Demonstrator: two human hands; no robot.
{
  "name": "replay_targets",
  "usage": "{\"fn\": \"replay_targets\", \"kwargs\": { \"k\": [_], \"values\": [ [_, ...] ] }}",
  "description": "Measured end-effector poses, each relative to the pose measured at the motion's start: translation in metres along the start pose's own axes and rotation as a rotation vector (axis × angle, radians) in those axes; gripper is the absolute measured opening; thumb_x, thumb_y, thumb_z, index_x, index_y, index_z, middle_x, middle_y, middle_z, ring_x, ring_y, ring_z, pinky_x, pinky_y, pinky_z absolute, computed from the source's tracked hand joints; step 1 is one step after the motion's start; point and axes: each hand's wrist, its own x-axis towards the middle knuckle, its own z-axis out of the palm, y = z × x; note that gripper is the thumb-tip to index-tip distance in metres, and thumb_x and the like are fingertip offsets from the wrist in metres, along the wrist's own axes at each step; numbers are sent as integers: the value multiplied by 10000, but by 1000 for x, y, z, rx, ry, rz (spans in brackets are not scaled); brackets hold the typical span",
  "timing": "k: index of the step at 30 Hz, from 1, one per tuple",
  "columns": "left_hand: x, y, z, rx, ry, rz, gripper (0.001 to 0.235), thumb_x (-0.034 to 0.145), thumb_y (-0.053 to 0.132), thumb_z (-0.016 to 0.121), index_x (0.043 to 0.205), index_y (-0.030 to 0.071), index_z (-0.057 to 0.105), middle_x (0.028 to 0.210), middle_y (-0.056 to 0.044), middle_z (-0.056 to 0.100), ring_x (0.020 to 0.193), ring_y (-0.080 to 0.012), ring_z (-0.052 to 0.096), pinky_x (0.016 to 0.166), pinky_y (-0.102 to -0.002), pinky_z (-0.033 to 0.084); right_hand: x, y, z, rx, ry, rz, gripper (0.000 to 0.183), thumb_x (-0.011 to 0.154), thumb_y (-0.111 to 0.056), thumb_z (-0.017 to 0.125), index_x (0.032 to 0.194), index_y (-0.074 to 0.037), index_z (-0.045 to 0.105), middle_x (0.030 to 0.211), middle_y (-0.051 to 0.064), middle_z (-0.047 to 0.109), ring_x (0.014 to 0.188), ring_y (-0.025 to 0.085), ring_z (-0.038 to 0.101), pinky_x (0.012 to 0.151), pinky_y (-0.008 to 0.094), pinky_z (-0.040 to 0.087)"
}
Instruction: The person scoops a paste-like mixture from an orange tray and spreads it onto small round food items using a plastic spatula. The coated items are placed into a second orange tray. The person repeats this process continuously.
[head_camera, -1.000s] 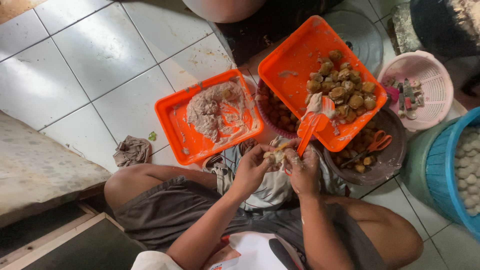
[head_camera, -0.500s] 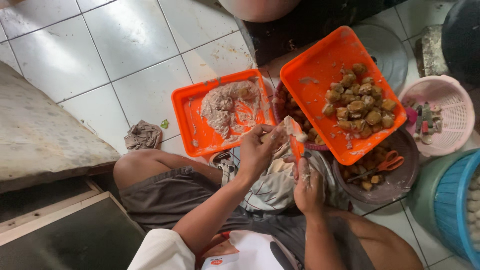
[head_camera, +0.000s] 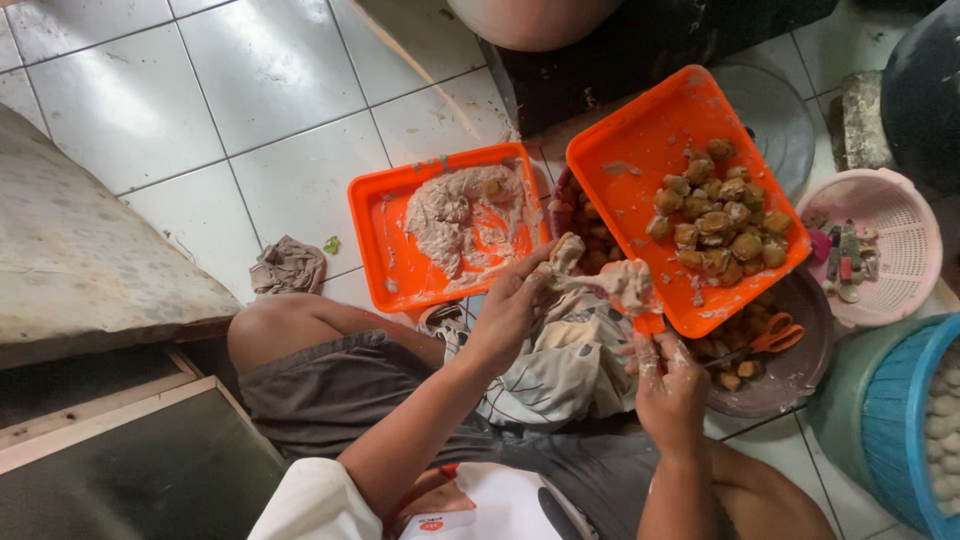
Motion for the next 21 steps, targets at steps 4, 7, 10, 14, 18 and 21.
{"fn": "replay_targets", "kwargs": {
  "k": [4,7,10,14,18,21],
  "values": [
    [-4,-9,8,-50,-22,-22,476,1097,168,482,1553,32,453,1287,-29,656,1048,-78,617,991,-268,523,-1,-4,16,23,45,3,256,1081,-191,545,1028,30,661,860,146,698,772,299,672,723,389,540],
    [-13,-7,20,-23,-79,-5,466,1116,169,483,1552,9,467,1278,-59,662,1099,-83,629,1000,-280,505,3,-1,33,-29,50,-390,319,1083,-125,520,1336,50,607,1178,211,650,1031,335,622,868,407,507],
    [-20,7,18,-167,-70,-67,479,1081,204,453,1527,30,449,1311,-38,657,1138,-87,661,1049,-277,522,7,8,37,-100,-3,-414,362,1074,-115,509,1396,34,583,1296,236,591,1140,378,582,939,443,485],
    [-21,22,6,-207,-99,-22,484,1108,180,460,1567,27,436,1347,-46,635,1162,-106,626,1023,-287,502,7,28,18,-85,-8,-379,372,1038,-174,557,1371,-19,615,1107,171,573,1005,352,586,905,448,488],
    [-22,26,5,-135,-161,13,524,1156,147,497,1660,40,405,1329,-56,601,1176,-123,575,1035,-291,466,10,33,12,-1,-3,-308,366,1052,-138,536,1387,-3,591,1132,173,562,1004,321,593,889,420,498],
    [-29,32,11,-100,-324,71,613,1049,99,574,1618,56,350,1447,-4,559,1310,-99,547,1140,-273,449,13,24,20,-54,59,-435,277,1082,-113,565,1338,-23,618,1172,147,606,1094,302,619,956,402,506]
  ]
}}
